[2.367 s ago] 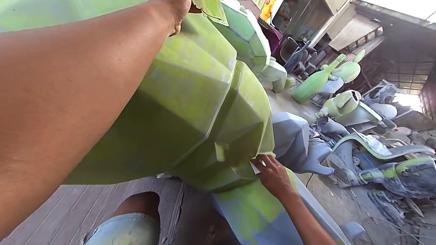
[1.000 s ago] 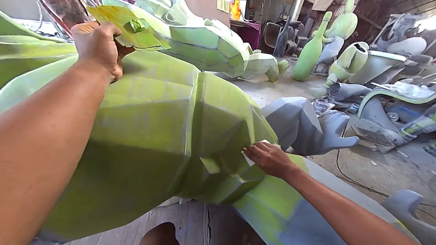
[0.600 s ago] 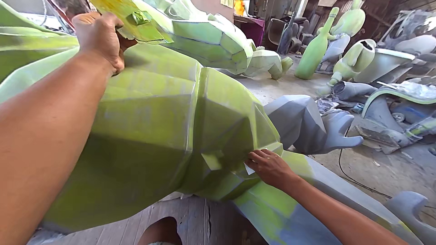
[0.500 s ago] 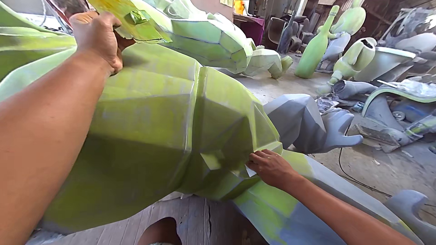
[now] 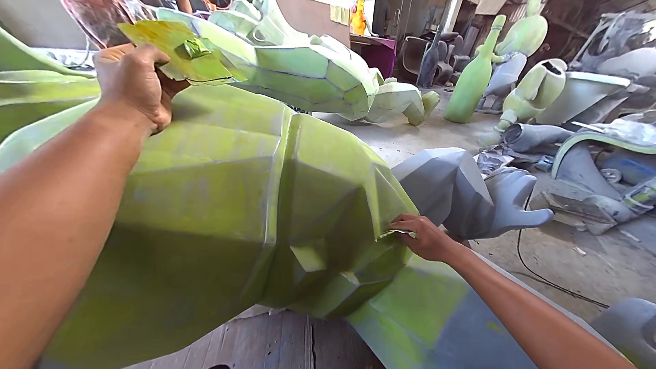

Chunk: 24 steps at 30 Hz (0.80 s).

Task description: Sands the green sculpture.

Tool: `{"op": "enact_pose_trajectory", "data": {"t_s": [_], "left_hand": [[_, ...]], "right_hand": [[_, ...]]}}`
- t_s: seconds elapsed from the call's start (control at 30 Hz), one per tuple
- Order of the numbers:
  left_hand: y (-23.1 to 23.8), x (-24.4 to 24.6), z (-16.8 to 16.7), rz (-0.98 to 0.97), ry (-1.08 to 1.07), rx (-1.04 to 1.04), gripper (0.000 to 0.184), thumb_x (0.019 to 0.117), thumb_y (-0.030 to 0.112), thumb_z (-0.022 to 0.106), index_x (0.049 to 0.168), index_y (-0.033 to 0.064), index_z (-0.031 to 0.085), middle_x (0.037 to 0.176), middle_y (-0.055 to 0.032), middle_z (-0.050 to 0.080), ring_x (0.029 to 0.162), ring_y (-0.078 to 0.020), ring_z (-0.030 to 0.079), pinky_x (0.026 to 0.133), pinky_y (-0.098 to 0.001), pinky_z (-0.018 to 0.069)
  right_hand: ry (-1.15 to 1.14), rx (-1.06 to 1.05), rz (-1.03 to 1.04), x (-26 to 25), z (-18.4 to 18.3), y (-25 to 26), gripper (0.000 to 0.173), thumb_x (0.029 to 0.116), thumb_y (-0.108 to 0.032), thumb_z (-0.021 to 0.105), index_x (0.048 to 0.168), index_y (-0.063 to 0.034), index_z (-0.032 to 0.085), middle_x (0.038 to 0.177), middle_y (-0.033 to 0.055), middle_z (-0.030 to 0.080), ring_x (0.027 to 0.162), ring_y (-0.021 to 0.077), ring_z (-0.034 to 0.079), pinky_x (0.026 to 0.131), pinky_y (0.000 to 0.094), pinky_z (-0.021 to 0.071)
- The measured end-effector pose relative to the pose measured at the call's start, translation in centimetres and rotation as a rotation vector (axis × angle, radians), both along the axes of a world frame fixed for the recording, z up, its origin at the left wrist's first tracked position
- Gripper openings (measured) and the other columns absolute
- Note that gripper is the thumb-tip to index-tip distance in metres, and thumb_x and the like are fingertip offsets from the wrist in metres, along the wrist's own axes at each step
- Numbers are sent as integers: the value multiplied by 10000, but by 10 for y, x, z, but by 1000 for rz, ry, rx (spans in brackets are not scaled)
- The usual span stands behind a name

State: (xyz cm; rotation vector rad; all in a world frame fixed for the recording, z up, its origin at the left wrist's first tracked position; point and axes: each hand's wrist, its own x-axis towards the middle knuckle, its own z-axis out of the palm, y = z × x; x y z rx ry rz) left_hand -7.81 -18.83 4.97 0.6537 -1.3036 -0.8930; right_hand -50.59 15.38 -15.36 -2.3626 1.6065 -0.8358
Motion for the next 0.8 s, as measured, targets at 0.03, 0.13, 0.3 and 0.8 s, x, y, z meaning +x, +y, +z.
{"op": "enact_pose_trajectory", "data": {"t_s": [0.03, 0.13, 0.3, 0.8], "left_hand": [[-1, 0, 0, 3, 6, 0, 162, 945, 127, 541, 1099, 169, 567, 1040, 39, 708, 961, -132, 726, 880, -365, 620], [-8, 2, -1, 1, -4, -1, 179, 953, 137, 535, 1126, 171, 563, 1066, 36, 700, 982, -135, 719, 895, -364, 614], [-22, 7, -6, -10, -19, -17, 173, 961, 167, 542, 1132, 170, 564, 1090, 24, 696, 1005, -145, 713, 914, -375, 605], [-15, 6, -5, 16, -37, -11, 169, 976, 165, 526, 1141, 170, 563, 1096, 33, 687, 1002, -131, 706, 901, -360, 607]], "right_hand": [[-11, 24, 9, 0, -4, -2, 279, 987, -68, 600, 1193, -163, 762, 1147, -9, 709, 1047, 84, 672, 938, 319, 583], [-31, 66, 34, 3, -6, -3, 292, 983, -67, 599, 1192, -183, 766, 1143, -20, 701, 1049, 80, 662, 926, 323, 583], [2, 132, 166, -2, 4, -7, 302, 995, -29, 559, 1168, -166, 766, 1152, -21, 702, 1063, 66, 661, 944, 300, 578], [-24, -198, -80, 5, -2, 7, 339, 988, -93, 556, 1280, -145, 722, 1131, -4, 732, 1045, 84, 687, 929, 335, 590]]}}
